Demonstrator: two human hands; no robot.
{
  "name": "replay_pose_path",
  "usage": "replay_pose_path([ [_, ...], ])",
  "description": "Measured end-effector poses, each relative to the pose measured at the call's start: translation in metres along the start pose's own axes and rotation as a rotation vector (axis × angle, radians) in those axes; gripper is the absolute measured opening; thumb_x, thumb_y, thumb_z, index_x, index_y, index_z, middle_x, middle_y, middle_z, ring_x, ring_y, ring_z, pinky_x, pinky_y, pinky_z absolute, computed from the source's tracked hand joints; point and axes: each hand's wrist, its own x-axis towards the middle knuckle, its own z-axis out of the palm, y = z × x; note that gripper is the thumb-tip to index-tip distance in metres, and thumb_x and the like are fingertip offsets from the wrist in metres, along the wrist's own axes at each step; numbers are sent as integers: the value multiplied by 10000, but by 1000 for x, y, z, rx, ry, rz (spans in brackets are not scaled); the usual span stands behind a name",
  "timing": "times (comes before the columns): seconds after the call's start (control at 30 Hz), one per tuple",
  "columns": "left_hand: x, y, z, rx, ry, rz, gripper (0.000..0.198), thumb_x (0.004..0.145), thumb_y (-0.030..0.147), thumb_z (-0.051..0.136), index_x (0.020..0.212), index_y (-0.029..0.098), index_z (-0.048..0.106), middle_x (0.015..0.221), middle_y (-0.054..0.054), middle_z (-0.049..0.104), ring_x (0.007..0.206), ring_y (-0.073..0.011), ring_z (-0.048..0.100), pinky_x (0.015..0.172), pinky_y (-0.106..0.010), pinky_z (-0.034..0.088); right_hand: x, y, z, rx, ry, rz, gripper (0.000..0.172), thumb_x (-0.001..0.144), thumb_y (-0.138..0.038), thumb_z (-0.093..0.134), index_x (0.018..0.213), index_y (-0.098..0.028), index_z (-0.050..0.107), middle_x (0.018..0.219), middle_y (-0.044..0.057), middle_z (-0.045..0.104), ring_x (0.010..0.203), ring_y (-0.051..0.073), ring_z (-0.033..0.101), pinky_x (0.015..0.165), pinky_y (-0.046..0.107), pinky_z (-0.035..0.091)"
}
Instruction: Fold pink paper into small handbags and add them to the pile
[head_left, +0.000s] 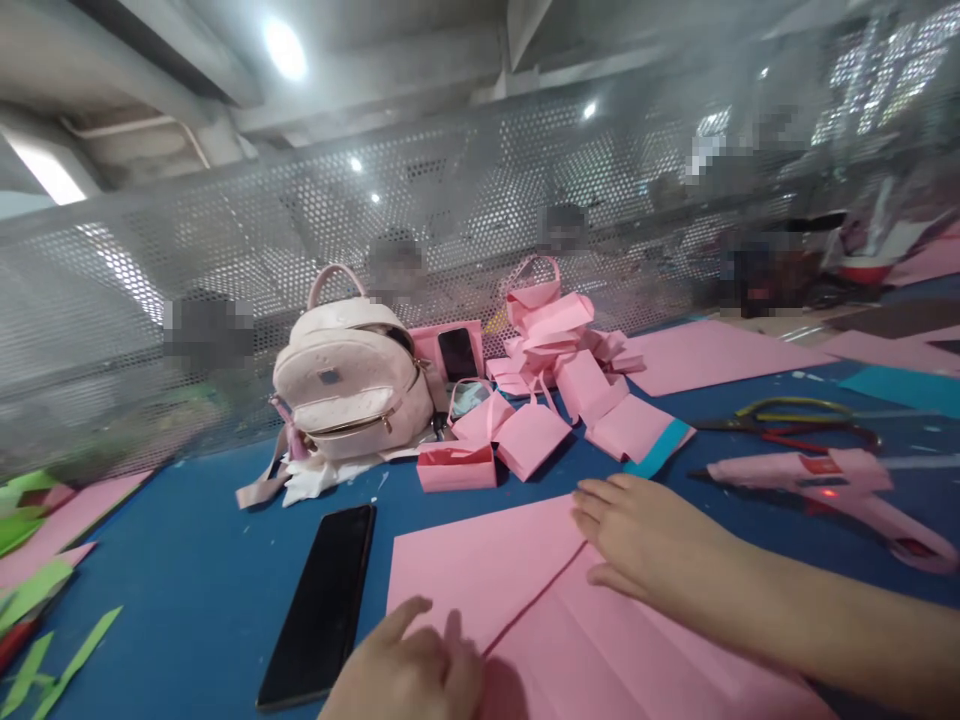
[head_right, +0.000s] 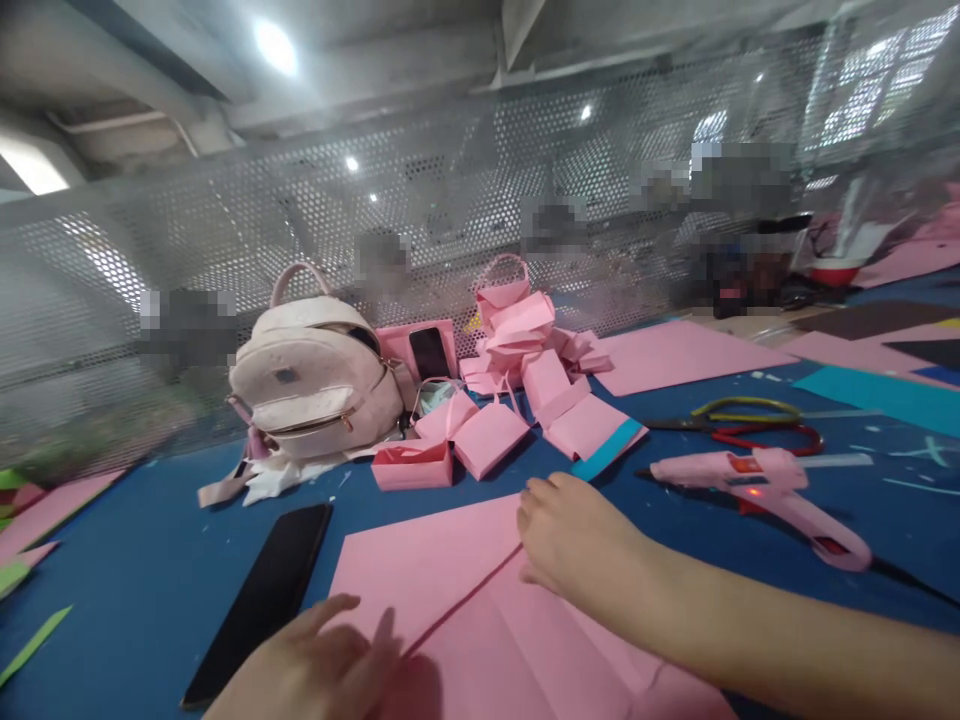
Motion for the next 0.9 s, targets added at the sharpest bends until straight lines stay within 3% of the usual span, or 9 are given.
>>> replay_pose_path([
  [0.07, 17, 1, -4, -111, -97, -169, 94, 789, 245, 615, 866, 196, 638, 652, -16, 643, 575, -201, 618, 570, -339, 545, 6, 0, -6, 100, 28, -61, 137, 776, -277, 758, 813, -168, 685, 798, 61, 691, 752, 228, 622, 646, 319, 416],
  [0.1, 24, 2, -5, -186, -103, -256, 188, 760, 296, 654, 923, 204, 638, 741, -34, 654, 639, -221, 624, 563, -339, 527, 8, 1, -7, 164, 41, -77, 60, 822, -224, 704, 820, -175, 668, 810, 45, 681, 749, 208, 614, 648, 306, 405],
  [0.2, 36, 5, -5, -500, -148, -515, 131, 771, 202, 632, 900, 220, 634, 864, -29, 646, 772, -196, 617, 644, -285, 485, 15, 2, -9, 444, 0, -70, 151, 912, -129, 537, 818, -183, 642, 841, 19, 666, 788, 168, 610, 675, 269, 399],
  [0.27, 37, 4, -2, -739, -162, -676, 79, 803, 146, 572, 801, 202, 627, 814, -11, 644, 752, -158, 597, 670, -247, 452, 16, 3, -8, 661, -53, -33, 192, 916, -120, 497, 820, -185, 650, 853, 9, 673, 831, 157, 616, 709, 251, 405],
  [0.4, 33, -4, 5, -1060, -194, -895, 135, 803, 238, 600, 696, 159, 625, 655, 0, 613, 618, -129, 524, 591, -225, 388, 18, 10, -3, 930, -96, 47, 198, 865, -122, 498, 862, -173, 689, 887, 23, 706, 831, 166, 627, 731, 254, 418],
  [0.57, 29, -16, 10, -1086, -190, -946, 136, 756, 223, 599, 663, 137, 647, 607, 0, 589, 588, -122, 500, 568, -223, 355, 20, 30, -1, 990, -171, 56, 237, 783, -123, 528, 891, -164, 735, 860, 33, 737, 769, 174, 648, 672, 240, 434],
  [0.9, 33, -24, 1, -1119, -293, -965, 158, 697, 205, 558, 617, 129, 670, 605, -12, 640, 577, -123, 525, 556, -218, 372, 14, 48, -18, 741, -254, 100, 239, 705, -71, 561, 785, -192, 752, 771, 16, 737, 733, 188, 657, 645, 244, 418],
])
